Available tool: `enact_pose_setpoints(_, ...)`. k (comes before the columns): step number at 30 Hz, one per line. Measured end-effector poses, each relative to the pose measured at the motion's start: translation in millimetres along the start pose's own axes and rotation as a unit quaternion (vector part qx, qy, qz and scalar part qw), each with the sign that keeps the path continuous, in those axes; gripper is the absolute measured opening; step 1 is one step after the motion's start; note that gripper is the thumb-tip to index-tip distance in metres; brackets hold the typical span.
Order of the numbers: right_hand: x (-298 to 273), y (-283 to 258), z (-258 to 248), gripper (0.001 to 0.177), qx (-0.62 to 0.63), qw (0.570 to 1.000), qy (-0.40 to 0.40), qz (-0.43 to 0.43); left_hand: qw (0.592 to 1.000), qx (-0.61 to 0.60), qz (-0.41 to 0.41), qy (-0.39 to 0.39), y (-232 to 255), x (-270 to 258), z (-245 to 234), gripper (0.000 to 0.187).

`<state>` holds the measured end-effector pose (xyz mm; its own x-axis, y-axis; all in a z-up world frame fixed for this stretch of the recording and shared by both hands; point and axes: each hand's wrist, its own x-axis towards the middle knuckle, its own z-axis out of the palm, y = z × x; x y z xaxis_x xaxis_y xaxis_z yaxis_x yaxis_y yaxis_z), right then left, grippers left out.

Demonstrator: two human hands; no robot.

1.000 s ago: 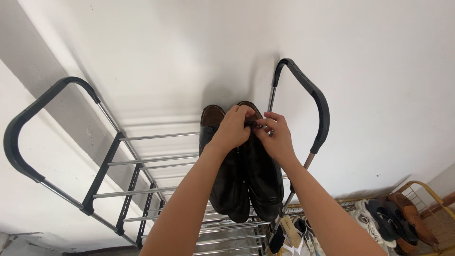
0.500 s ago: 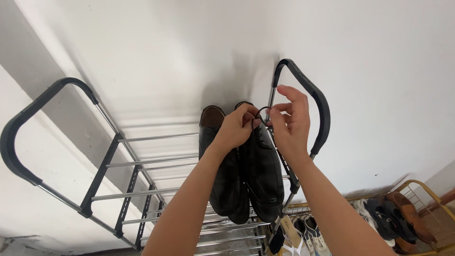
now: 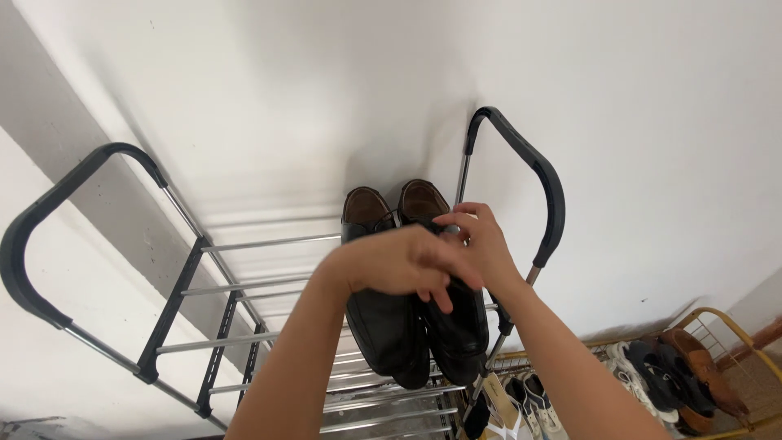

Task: The person is cleaning and wiping black leather shoes with a black cloth or sock, then putting them on a rack.

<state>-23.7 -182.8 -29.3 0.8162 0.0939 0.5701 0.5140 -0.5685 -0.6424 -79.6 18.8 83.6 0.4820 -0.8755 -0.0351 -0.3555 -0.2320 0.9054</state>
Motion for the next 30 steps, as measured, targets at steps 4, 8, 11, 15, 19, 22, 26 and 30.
enact_pose_setpoints(4, 0.7, 18.6, 10.4, 0.024, -0.017, 0.999, 0.029, 0.030, 0.982, -0.015, -0.006, 0.187, -58.8, 31.6, -23.1, 0.025)
enact_pose_setpoints(8, 2.6, 11.6, 2.6, 0.020, 0.225, 0.951, -0.020, 0.210, 0.892, 0.154, -0.076, 0.419, -104.1, 66.0, -22.8, 0.018)
enact_pose_setpoints(11, 7.6, 4.4, -2.2, 0.016, 0.296, 0.920, -0.016, 0.258, 0.834, 0.254, -0.128, 0.472, -99.8, 77.7, -14.1, 0.034)
enact_pose_setpoints(15, 10.4, -3.0, -3.3, 0.023, 0.364, 0.885, 0.009, 0.289, 0.812, 0.316, -0.164, 0.462, -102.1, 83.5, -14.9, 0.034)
enact_pose_setpoints(19, 10.4, 15.2, -0.2, 0.027, 0.378, 0.868, 0.022, 0.323, 0.821, 0.310, -0.149, 0.455, -132.7, 88.1, -29.1, 0.032)
enact_pose_setpoints(22, 13.1, 22.4, 0.8, 0.025, 0.368, 0.873, 0.030, 0.320, 0.830, 0.295, -0.088, 0.465, -139.4, 84.1, -37.3, 0.026)
enact_pose_setpoints(26, 14.0, -3.7, -12.6, 0.034, 0.360, 0.874, 0.042, 0.323, 0.876, -0.106, -0.130, 0.452, -115.2, 60.7, -49.0, 0.033)
enact_pose_setpoints(30, 11.2, 3.6, -10.1, 0.027, -0.099, 0.992, 0.058, 0.054, 0.855, 0.210, -0.145, 0.451, -93.7, 38.7, -45.0, 0.035)
